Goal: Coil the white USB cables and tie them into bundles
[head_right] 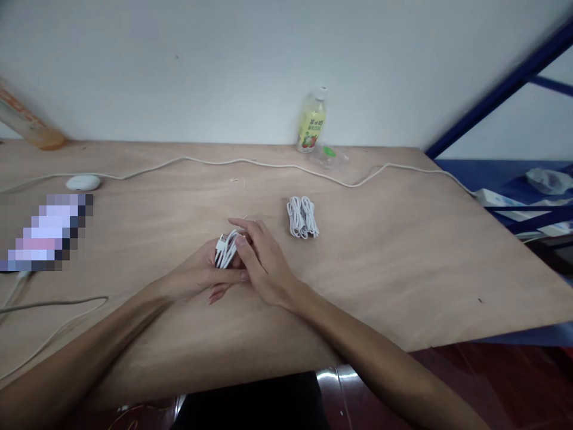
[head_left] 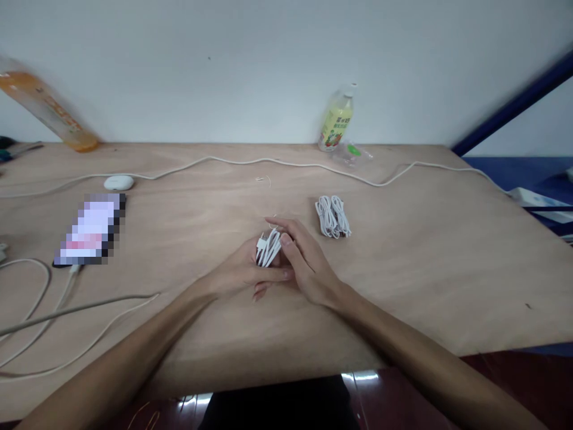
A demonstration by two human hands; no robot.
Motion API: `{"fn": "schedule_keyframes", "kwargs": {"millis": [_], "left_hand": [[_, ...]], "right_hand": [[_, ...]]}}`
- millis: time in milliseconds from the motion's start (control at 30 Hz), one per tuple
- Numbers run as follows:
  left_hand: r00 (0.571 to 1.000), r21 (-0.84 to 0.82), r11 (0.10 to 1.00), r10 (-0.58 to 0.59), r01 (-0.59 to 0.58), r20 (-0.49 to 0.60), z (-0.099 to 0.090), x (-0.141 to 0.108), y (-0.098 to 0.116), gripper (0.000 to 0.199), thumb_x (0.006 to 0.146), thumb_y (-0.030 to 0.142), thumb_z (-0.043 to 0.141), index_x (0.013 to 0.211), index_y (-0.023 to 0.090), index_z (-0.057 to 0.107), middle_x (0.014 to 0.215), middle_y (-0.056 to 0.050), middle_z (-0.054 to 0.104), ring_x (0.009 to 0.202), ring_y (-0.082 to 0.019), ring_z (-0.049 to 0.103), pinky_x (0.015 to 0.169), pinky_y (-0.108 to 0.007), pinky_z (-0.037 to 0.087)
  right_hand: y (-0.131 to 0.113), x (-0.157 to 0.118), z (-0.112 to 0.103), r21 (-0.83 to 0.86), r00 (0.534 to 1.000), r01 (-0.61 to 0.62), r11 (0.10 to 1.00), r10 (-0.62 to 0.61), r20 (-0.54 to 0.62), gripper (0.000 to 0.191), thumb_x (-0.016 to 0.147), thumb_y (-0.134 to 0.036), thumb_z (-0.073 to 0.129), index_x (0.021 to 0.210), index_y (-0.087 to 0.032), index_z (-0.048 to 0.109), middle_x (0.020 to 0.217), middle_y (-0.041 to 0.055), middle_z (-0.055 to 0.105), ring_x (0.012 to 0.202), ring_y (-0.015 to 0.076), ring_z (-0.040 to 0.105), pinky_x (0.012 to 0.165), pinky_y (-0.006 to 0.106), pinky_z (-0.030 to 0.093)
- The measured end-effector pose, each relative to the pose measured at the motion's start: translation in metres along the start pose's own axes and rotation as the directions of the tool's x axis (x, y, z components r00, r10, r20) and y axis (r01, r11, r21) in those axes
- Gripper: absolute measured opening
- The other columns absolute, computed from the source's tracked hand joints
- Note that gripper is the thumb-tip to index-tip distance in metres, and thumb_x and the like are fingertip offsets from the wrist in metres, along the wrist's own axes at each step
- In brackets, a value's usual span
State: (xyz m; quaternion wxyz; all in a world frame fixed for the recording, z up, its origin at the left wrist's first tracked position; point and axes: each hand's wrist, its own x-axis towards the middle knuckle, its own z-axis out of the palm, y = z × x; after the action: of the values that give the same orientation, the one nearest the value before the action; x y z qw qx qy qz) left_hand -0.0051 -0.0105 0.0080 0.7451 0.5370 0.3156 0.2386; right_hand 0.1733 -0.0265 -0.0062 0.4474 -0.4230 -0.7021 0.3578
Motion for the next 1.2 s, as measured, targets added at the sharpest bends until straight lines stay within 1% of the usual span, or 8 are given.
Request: {"fn": "schedule_keyframes", "kwargs": {"millis": [167, 333, 467, 567, 667, 833, 1033, 1200], "left_hand": [[0.998, 0.044, 0.997, -0.067, 0.068, -0.007, 0.002, -0.006, 0.005, 0.046, 0.084, 0.021, 0.075, 0.126, 0.023, 0.056, 0.048, 0.016, 0.052, 0.031, -0.008, 0.038, 0.032, -0.016, 0.033], [0.987, 0.074, 0.988, -0.143, 0.138, 0.072, 0.004, -0.009, 0.001, 0.043, 0.071, 0.012, 0.060, 0.113, 0.023, 0.057, 0.052, 0.010, 0.065, 0.030, -0.010, 0.046, 0.031, -0.017, 0.032], [0.994, 0.141, 0.986, -0.100, 0.093, 0.039, 0.008, -0.008, -0.004, 0.037, 0.080, 0.014, 0.064, 0.117, 0.020, 0.065, 0.051, 0.012, 0.058, 0.032, -0.009, 0.041, 0.034, -0.019, 0.029], [0.991, 0.179, 0.981, 0.091, -0.072, -0.100, 0.011, -0.005, -0.002, 0.041, 0.082, 0.017, 0.072, 0.123, 0.021, 0.072, 0.076, 0.005, 0.070, 0.055, -0.012, 0.057, 0.052, -0.023, 0.047], [0.965, 0.264, 0.946, 0.228, -0.189, -0.128, 0.011, -0.005, 0.002, 0.016, 0.087, 0.027, 0.079, 0.103, 0.020, 0.078, 0.095, -0.002, 0.076, 0.095, -0.021, 0.069, 0.091, -0.034, 0.055], [0.979, 0.210, 0.973, 0.131, -0.097, -0.158, 0.011, -0.009, 0.002, 0.042, 0.107, 0.057, 0.060, 0.121, 0.021, 0.077, 0.071, 0.004, 0.054, 0.061, -0.015, 0.045, 0.058, -0.028, 0.037], [0.963, 0.266, 0.958, 0.164, -0.103, -0.216, 0.017, -0.010, -0.007, 0.045, 0.110, 0.062, 0.053, 0.104, 0.021, 0.071, 0.065, 0.005, 0.047, 0.056, -0.015, 0.037, 0.055, -0.029, 0.034], [0.987, 0.055, 0.998, -0.011, 0.019, -0.158, 0.017, -0.009, -0.008, 0.052, 0.106, 0.071, 0.053, 0.083, 0.024, 0.051, 0.065, 0.008, 0.037, 0.051, -0.010, 0.025, 0.046, -0.024, 0.026]], "right_hand": [[0.006, 0.001, -0.006, -0.199, 0.977, 0.212, 0.957, -0.202, 0.072, 0.029, 0.108, -0.036, 0.055, 0.132, -0.022, 0.064, 0.114, 0.0094, 0.069, 0.099, 0.0251, 0.067, 0.090, 0.042, 0.057], [0.006, 0.001, -0.005, -0.235, 0.942, 0.323, 0.917, -0.288, 0.174, 0.010, 0.105, -0.032, 0.059, 0.103, -0.024, 0.064, 0.093, 0.0048, 0.071, 0.079, 0.0210, 0.063, 0.077, 0.035, 0.052], [0.004, 0.002, -0.003, -0.245, 0.944, 0.302, 0.921, -0.254, 0.208, 0.025, 0.107, -0.030, 0.054, 0.085, -0.025, 0.063, 0.079, 0.0027, 0.068, 0.070, 0.0193, 0.059, 0.072, 0.033, 0.048], [0.003, 0.002, -0.004, -0.265, 0.962, 0.269, 0.926, -0.244, 0.122, 0.029, 0.106, -0.026, 0.053, 0.078, -0.026, 0.061, 0.073, 0.0013, 0.066, 0.065, 0.0179, 0.057, 0.068, 0.032, 0.046], [0.001, 0.003, -0.007, -0.330, 0.971, 0.206, 0.921, -0.233, -0.045, 0.030, 0.103, -0.022, 0.054, 0.072, -0.026, 0.055, 0.067, -0.0005, 0.062, 0.060, 0.0161, 0.053, 0.064, 0.031, 0.042], [0.000, 0.003, -0.009, -0.379, 0.960, 0.107, 0.919, -0.195, -0.201, 0.038, 0.101, -0.025, 0.053, 0.066, -0.026, 0.038, 0.057, -0.0039, 0.046, 0.053, 0.0135, 0.039, 0.057, 0.031, 0.035], [0.002, 0.001, -0.007, -0.427, 0.948, 0.172, 0.888, -0.267, -0.174, 0.037, 0.106, -0.025, 0.053, 0.070, -0.026, 0.051, 0.062, -0.0020, 0.053, 0.056, 0.0148, 0.045, 0.059, 0.031, 0.037], [0.007, 0.004, -0.014, -0.562, 0.901, 0.335, 0.756, -0.432, -0.045, 0.035, 0.106, -0.026, 0.056, 0.072, -0.025, 0.063, 0.069, 0.0016, 0.059, 0.060, 0.0162, 0.050, 0.057, 0.032, 0.037]]}}
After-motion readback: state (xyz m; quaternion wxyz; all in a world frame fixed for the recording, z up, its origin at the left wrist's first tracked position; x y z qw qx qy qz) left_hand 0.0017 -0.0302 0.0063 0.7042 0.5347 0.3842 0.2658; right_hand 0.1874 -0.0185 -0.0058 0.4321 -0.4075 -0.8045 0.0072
